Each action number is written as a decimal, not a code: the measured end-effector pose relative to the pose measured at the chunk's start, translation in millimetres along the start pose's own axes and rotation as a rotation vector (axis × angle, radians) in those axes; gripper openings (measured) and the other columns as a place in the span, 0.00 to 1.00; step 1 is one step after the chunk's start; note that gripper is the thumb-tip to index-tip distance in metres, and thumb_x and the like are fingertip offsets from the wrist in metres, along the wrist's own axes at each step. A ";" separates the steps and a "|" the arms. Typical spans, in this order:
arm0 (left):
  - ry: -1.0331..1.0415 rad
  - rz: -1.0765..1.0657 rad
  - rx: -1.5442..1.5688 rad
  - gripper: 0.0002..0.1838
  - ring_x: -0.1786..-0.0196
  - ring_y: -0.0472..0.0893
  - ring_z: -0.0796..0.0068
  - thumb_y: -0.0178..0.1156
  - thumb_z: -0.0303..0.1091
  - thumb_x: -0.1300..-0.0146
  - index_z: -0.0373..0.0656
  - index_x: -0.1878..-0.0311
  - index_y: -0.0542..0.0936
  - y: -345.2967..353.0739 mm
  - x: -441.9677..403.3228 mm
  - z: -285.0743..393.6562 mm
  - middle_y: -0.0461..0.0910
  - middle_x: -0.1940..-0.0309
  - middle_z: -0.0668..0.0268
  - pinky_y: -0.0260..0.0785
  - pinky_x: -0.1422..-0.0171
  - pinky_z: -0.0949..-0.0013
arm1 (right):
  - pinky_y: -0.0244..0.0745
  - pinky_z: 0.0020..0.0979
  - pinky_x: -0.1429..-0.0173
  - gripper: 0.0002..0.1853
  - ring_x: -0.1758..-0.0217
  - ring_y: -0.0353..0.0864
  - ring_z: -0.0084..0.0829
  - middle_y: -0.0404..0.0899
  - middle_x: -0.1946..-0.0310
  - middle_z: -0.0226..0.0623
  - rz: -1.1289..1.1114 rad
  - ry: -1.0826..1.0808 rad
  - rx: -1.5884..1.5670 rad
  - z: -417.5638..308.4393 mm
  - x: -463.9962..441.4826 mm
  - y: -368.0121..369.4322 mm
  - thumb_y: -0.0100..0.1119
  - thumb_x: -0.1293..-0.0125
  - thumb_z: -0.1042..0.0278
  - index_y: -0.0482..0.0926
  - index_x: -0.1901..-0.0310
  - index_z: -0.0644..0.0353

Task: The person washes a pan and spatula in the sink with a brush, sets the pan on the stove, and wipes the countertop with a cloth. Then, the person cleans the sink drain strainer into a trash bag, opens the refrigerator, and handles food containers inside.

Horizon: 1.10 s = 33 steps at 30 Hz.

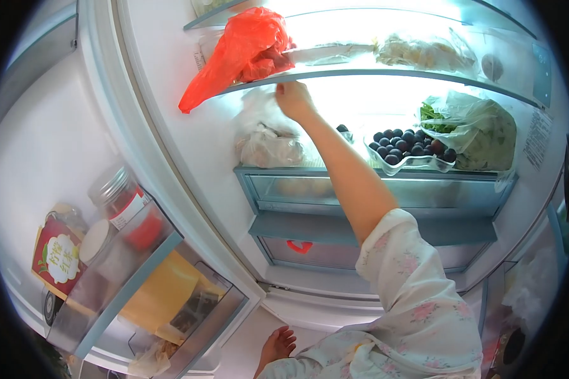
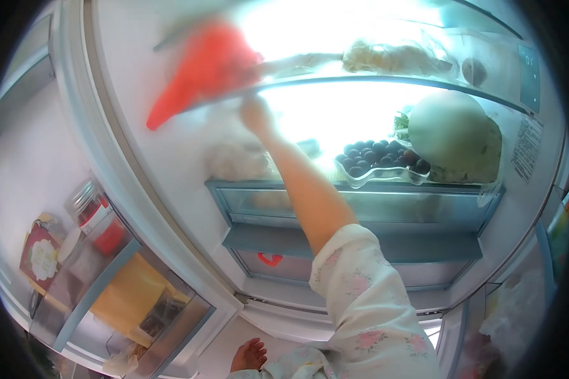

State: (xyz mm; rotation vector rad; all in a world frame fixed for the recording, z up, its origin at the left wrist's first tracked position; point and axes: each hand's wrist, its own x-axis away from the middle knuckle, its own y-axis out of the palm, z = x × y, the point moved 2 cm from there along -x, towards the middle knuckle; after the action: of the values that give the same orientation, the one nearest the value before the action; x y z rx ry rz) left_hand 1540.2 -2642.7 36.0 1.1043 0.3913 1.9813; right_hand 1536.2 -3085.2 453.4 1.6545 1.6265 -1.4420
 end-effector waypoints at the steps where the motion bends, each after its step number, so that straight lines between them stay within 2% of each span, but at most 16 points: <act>1: -0.001 -0.013 0.016 0.18 0.57 0.75 0.66 0.52 0.44 0.37 0.44 0.49 0.73 -2.9 -2.7 -0.9 0.77 0.60 0.64 0.68 0.53 0.65 | 0.71 0.43 0.59 0.08 0.63 0.78 0.49 0.77 0.70 0.49 0.198 0.022 -0.020 16.8 -4.0 9.5 0.48 0.44 0.69 0.72 0.65 0.64; 3: -0.002 -0.036 0.050 0.18 0.57 0.75 0.66 0.52 0.44 0.37 0.44 0.49 0.73 -14.3 -8.7 -6.1 0.78 0.60 0.64 0.68 0.53 0.65 | 0.72 0.40 0.60 0.10 0.63 0.78 0.46 0.77 0.65 0.48 0.125 0.268 -0.205 35.0 -5.9 12.8 0.50 0.42 0.67 0.71 0.62 0.63; 6: -0.016 0.053 0.094 0.20 0.66 0.74 0.70 0.54 0.43 0.37 0.45 0.45 0.73 -31.6 -21.8 -12.6 0.76 0.64 0.68 0.68 0.67 0.68 | 0.72 0.45 0.54 0.18 0.54 0.75 0.40 0.71 0.52 0.45 0.090 0.364 -0.652 19.8 11.3 31.0 0.50 0.39 0.59 0.68 0.51 0.60; 8: -0.004 0.095 0.093 0.19 0.68 0.74 0.71 0.54 0.44 0.37 0.46 0.46 0.73 -36.8 -23.3 -15.1 0.76 0.64 0.68 0.68 0.67 0.67 | 0.65 0.58 0.45 0.24 0.44 0.70 0.45 0.72 0.49 0.46 -0.295 -0.068 0.056 -27.0 32.7 34.1 0.51 0.39 0.60 0.67 0.43 0.61; 9: 0.001 0.120 0.091 0.19 0.68 0.74 0.71 0.54 0.44 0.37 0.46 0.47 0.73 -39.1 -22.1 -15.8 0.76 0.64 0.68 0.68 0.68 0.67 | 0.60 0.62 0.42 0.25 0.39 0.67 0.47 0.72 0.48 0.48 -0.659 -0.091 0.425 -83.3 38.5 9.6 0.51 0.40 0.63 0.67 0.41 0.62; 12: 0.018 0.010 0.097 0.18 0.57 0.76 0.67 0.52 0.45 0.37 0.44 0.49 0.73 -34.3 -11.0 -8.8 0.78 0.60 0.64 0.68 0.53 0.65 | 0.51 0.62 0.36 0.21 0.36 0.64 0.49 0.70 0.44 0.48 -0.691 -0.218 0.592 -101.1 58.7 45.6 0.50 0.41 0.68 0.71 0.45 0.64; 14: 0.049 0.002 0.084 0.18 0.57 0.76 0.67 0.53 0.45 0.37 0.44 0.50 0.73 -25.0 -7.1 -2.0 0.78 0.60 0.65 0.69 0.53 0.65 | 0.47 0.62 0.34 0.20 0.37 0.64 0.50 0.70 0.44 0.47 -0.671 -0.253 0.626 -110.8 64.7 47.5 0.50 0.41 0.69 0.72 0.46 0.64; 18: 0.059 -0.006 0.103 0.18 0.56 0.76 0.67 0.53 0.45 0.37 0.44 0.50 0.73 -30.9 -12.7 -3.7 0.78 0.60 0.65 0.69 0.53 0.65 | 0.57 0.55 0.36 0.17 0.40 0.68 0.47 0.72 0.47 0.45 -0.553 -0.329 0.596 -114.3 68.8 22.6 0.52 0.42 0.69 0.74 0.50 0.63; 20: 0.031 -0.015 0.118 0.18 0.57 0.77 0.67 0.53 0.45 0.37 0.44 0.50 0.73 -36.6 -17.3 -5.9 0.78 0.60 0.65 0.69 0.53 0.65 | 0.64 0.48 0.39 0.16 0.42 0.70 0.45 0.72 0.48 0.46 -0.594 -0.341 0.479 -114.9 67.4 1.9 0.53 0.43 0.69 0.75 0.53 0.62; 21: 0.019 -0.020 0.129 0.18 0.57 0.77 0.67 0.52 0.45 0.37 0.44 0.50 0.73 -38.3 -18.1 -7.5 0.78 0.60 0.65 0.69 0.53 0.65 | 0.71 0.40 0.45 0.13 0.46 0.73 0.41 0.74 0.52 0.46 -0.647 -0.236 0.434 -115.4 64.5 -13.4 0.53 0.44 0.69 0.75 0.57 0.62; 23: 0.028 0.013 0.101 0.17 0.57 0.76 0.67 0.51 0.44 0.36 0.44 0.50 0.73 -31.4 -13.0 -2.5 0.78 0.60 0.65 0.69 0.54 0.65 | 0.69 0.43 0.43 0.18 0.45 0.73 0.41 0.75 0.51 0.48 -0.654 -0.172 0.396 -98.7 53.5 -37.9 0.53 0.43 0.67 0.74 0.50 0.63; 25: 0.027 0.048 0.077 0.17 0.57 0.76 0.67 0.51 0.44 0.36 0.44 0.50 0.73 -23.9 -7.8 3.8 0.78 0.60 0.65 0.69 0.54 0.65 | 0.54 0.39 0.30 0.36 0.30 0.55 0.43 0.59 0.36 0.51 -0.576 -0.256 0.330 -71.7 48.4 -44.6 0.61 0.46 0.53 0.63 0.36 0.58; 26: 0.023 0.062 0.067 0.17 0.58 0.76 0.67 0.50 0.44 0.36 0.44 0.50 0.73 -20.7 -7.6 6.2 0.78 0.60 0.65 0.69 0.54 0.65 | 0.53 0.38 0.29 0.45 0.28 0.51 0.43 0.54 0.34 0.53 -0.483 -0.205 0.400 -62.1 45.0 -39.0 0.65 0.52 0.47 0.59 0.35 0.61; 28: 0.017 0.061 0.057 0.17 0.58 0.76 0.68 0.50 0.44 0.36 0.44 0.50 0.73 -16.0 -7.7 7.3 0.78 0.60 0.65 0.69 0.55 0.66 | 0.55 0.38 0.31 0.49 0.31 0.56 0.46 0.57 0.35 0.55 -0.429 -0.155 0.386 -37.7 34.9 -11.7 0.67 0.58 0.44 0.60 0.35 0.60; 31: 0.018 0.010 0.046 0.17 0.58 0.76 0.68 0.50 0.44 0.36 0.45 0.49 0.73 -14.2 -9.0 7.4 0.78 0.61 0.65 0.68 0.55 0.66 | 0.61 0.38 0.36 0.49 0.36 0.64 0.47 0.63 0.39 0.55 -0.678 0.093 0.187 -15.8 4.4 15.6 0.69 0.60 0.43 0.62 0.37 0.59; 33: 0.028 -0.026 0.044 0.17 0.58 0.76 0.69 0.50 0.44 0.36 0.45 0.49 0.73 -13.7 -10.1 6.8 0.78 0.61 0.65 0.68 0.55 0.67 | 0.65 0.38 0.39 0.44 0.40 0.68 0.46 0.67 0.42 0.54 -0.514 -0.121 0.245 43.9 -23.4 52.4 0.68 0.56 0.47 0.64 0.39 0.61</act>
State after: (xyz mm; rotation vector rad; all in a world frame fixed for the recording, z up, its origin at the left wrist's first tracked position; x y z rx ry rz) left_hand 1555.6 -2642.9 25.9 1.0942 0.4634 1.9761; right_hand 1572.0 -3145.9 437.6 1.2794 1.9580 -2.0154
